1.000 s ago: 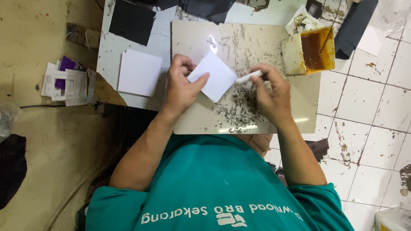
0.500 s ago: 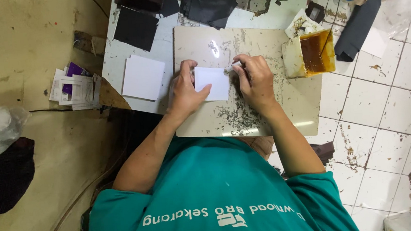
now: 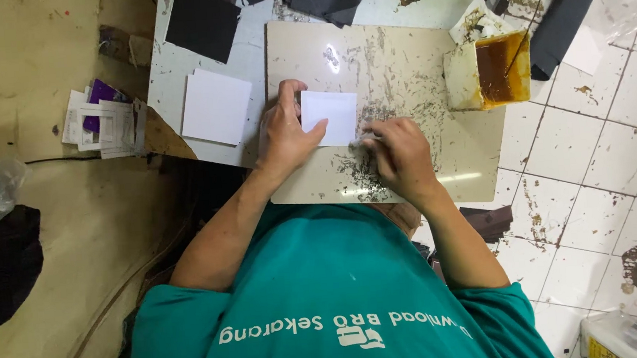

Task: Applying adhesive to small leather pieces and bonding them to white card backings

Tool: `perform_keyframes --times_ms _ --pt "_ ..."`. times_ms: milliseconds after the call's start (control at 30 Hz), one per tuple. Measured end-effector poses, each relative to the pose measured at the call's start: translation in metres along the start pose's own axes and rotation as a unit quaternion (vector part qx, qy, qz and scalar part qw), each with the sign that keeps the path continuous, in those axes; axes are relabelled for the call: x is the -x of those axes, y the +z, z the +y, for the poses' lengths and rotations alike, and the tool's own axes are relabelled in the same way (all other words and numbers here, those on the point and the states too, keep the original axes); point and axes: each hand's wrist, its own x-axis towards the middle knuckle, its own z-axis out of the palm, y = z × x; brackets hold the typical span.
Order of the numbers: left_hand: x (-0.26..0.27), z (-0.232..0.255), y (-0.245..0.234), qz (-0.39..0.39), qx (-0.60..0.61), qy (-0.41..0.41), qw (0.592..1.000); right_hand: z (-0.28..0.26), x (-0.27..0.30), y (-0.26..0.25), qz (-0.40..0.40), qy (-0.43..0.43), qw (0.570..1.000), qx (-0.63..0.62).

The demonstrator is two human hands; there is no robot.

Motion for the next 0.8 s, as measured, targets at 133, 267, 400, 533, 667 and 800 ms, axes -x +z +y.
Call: perform_keyframes --times_ms 133,267,400,533,667,800 --pt "0.006 0.003 0.000 0.019 0.054 0.014 0.998 -0.001 0.003 -0.029 0.061 0.107 0.982 -0.142" --pt "0.010 0.013 -0.004 0.002 0.206 0.017 0.978 0.003 0.012 -0.050 0.210 0.143 0.943 -0.216" --pt "-0.006 0.031 -0.026 -0.129 0.237 0.028 0.962 -0.003 0.024 -0.044 0.268 0.194 0.905 -0.268" --pt "-0.018 0.018 -0.014 -0.194 0.140 0.055 0.969 0.015 0.047 -0.037 0.257 0.189 0.922 -0.222" --pt "-0.021 0.017 -0.004 -0.210 0.071 0.066 0.973 0.015 0.057 -0.047 0.202 0.176 0.961 -0.061" --pt "-0.019 0.021 -0.006 -0.221 0.029 0.084 0.971 0.009 0.052 -0.048 0.168 0.154 0.973 0.040"
